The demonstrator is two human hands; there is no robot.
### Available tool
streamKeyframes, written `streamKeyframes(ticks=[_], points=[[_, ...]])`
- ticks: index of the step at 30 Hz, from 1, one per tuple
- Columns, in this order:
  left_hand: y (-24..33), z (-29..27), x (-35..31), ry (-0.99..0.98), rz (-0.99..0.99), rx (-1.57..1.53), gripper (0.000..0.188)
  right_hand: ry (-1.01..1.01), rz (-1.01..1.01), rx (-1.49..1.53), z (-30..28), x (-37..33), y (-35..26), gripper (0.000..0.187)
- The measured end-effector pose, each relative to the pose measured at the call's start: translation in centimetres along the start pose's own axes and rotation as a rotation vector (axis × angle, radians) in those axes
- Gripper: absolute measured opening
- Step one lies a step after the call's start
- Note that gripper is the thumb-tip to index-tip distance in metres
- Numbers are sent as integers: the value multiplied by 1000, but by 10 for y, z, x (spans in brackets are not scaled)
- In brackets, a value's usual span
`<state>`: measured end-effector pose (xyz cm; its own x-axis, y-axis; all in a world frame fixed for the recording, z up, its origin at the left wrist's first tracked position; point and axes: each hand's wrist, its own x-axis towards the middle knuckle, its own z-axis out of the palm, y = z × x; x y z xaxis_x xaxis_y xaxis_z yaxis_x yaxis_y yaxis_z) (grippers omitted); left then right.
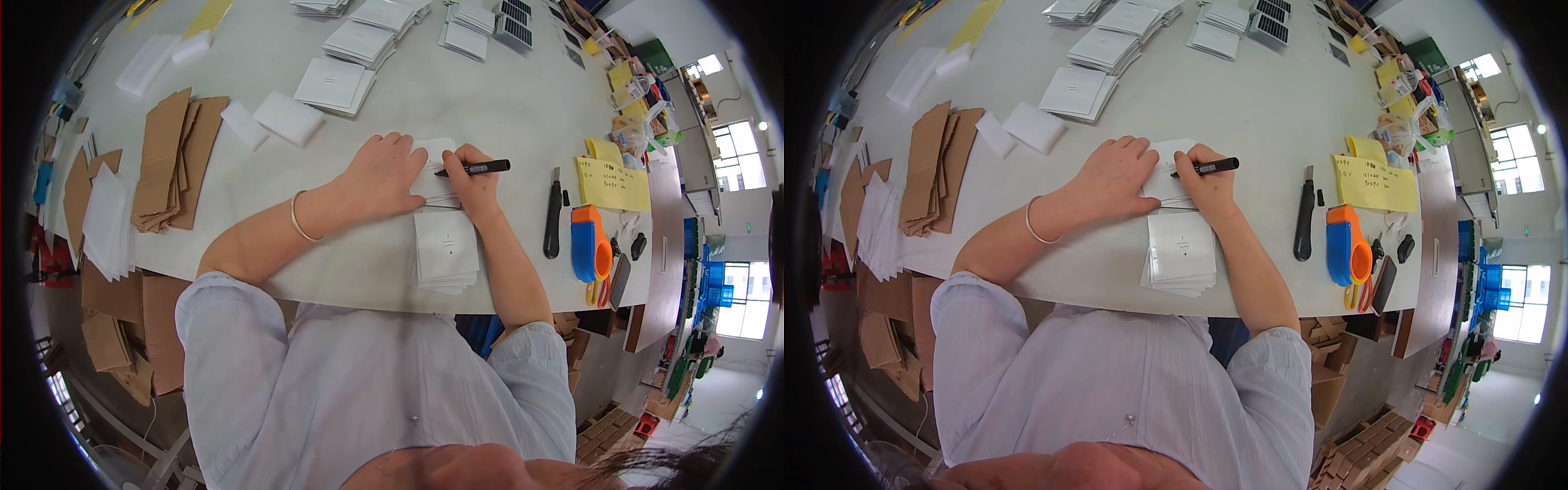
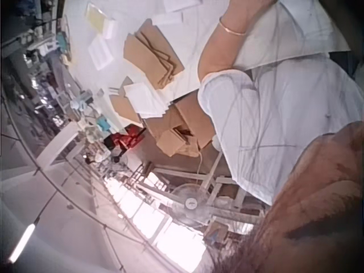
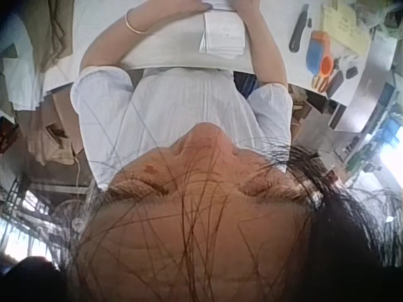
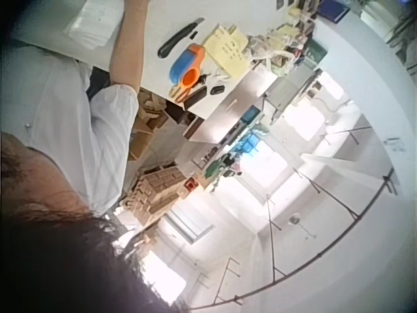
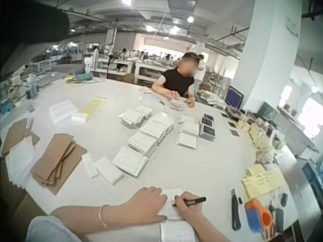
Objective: Assembling, marking, and packaging electronic components at a factory workbench.
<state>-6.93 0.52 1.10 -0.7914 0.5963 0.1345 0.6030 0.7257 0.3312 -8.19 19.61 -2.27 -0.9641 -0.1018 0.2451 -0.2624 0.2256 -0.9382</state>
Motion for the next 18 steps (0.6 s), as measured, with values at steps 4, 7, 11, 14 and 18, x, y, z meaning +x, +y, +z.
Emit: streamKeyframes(ticks=[4,7,11,14,18], points=[[1,-1,-1,12,2,13,48,28,33,-28,1,0,1,26],[0,0,-1,5,-6,11,49,105,99,85,0,1,0,27],[0,0,0,20,-5,6,48,168,64,115,-3,2,-2,26],[2,-4,-1,49,6,4,47,318,140,316,-7,5,-4,26],[21,-21,-11,32,130,-83,45,434,114,445,-15,12,4,26]])
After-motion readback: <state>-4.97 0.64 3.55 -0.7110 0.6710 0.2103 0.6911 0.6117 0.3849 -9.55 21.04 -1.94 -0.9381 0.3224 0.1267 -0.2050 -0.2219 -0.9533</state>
